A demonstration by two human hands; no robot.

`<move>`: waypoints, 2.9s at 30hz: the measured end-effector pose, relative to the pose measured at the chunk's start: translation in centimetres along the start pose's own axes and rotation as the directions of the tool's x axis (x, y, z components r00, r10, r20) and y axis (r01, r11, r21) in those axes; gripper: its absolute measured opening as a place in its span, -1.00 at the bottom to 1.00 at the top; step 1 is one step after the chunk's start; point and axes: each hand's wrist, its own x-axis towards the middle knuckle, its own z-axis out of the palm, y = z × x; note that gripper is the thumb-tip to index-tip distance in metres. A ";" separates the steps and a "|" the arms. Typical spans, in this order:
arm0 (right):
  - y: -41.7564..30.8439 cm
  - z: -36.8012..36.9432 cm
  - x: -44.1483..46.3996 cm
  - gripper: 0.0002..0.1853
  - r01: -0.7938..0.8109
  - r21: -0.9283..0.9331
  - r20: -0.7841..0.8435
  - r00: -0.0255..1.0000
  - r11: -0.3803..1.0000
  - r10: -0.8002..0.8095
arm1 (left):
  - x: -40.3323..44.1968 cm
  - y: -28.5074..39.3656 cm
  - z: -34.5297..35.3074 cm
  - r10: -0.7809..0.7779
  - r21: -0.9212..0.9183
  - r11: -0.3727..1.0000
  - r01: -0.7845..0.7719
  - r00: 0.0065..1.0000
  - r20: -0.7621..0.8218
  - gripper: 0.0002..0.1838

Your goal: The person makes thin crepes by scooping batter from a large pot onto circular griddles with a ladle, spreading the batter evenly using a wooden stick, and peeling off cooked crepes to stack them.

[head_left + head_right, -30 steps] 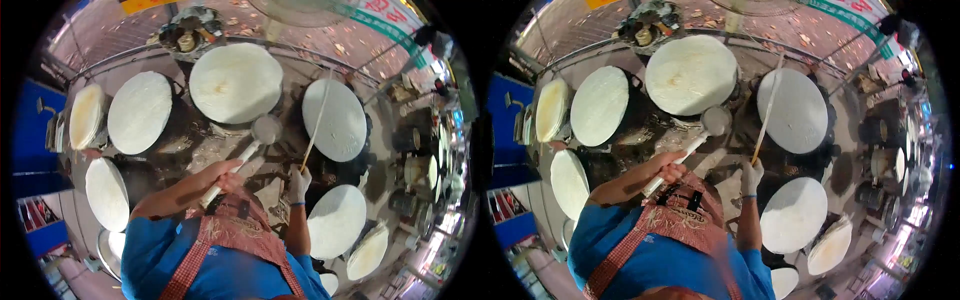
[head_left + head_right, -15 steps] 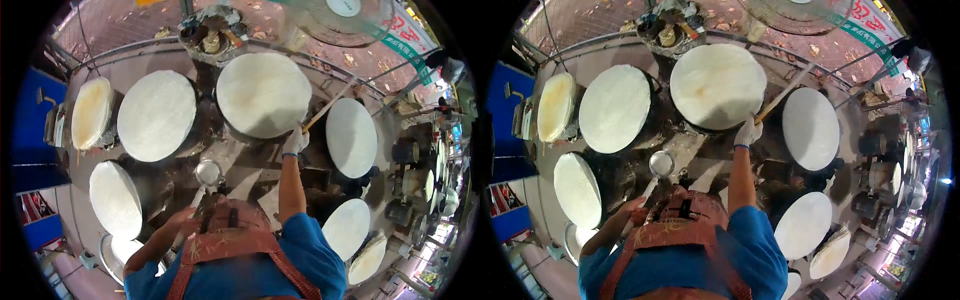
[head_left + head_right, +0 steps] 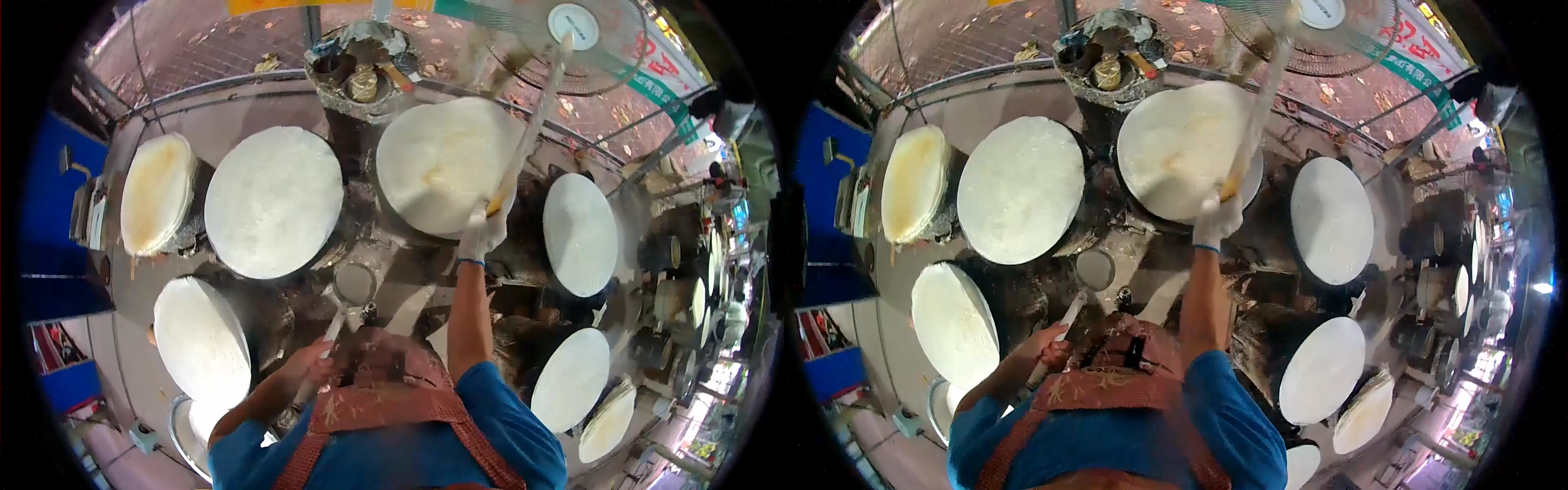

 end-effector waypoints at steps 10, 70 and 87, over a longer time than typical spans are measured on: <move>-3.3 -15.1 11.8 -0.81 -0.181 0.127 0.155 0.975 0.975 0.161 | 0.5 -1.0 1.7 -0.180 0.280 0.952 0.124 0.967 0.181 -0.42; 4.8 -76.8 -65.7 -0.54 -0.961 0.130 -0.977 -0.082 0.242 0.197 | 2.8 -30.9 18.9 -0.848 0.504 0.473 0.722 0.529 0.037 -0.68; 3.4 -83.3 -76.2 -0.65 -0.886 -0.459 -0.859 0.461 0.065 0.222 | -1.6 -43.7 17.4 -0.889 0.555 0.400 0.729 0.457 0.041 -0.57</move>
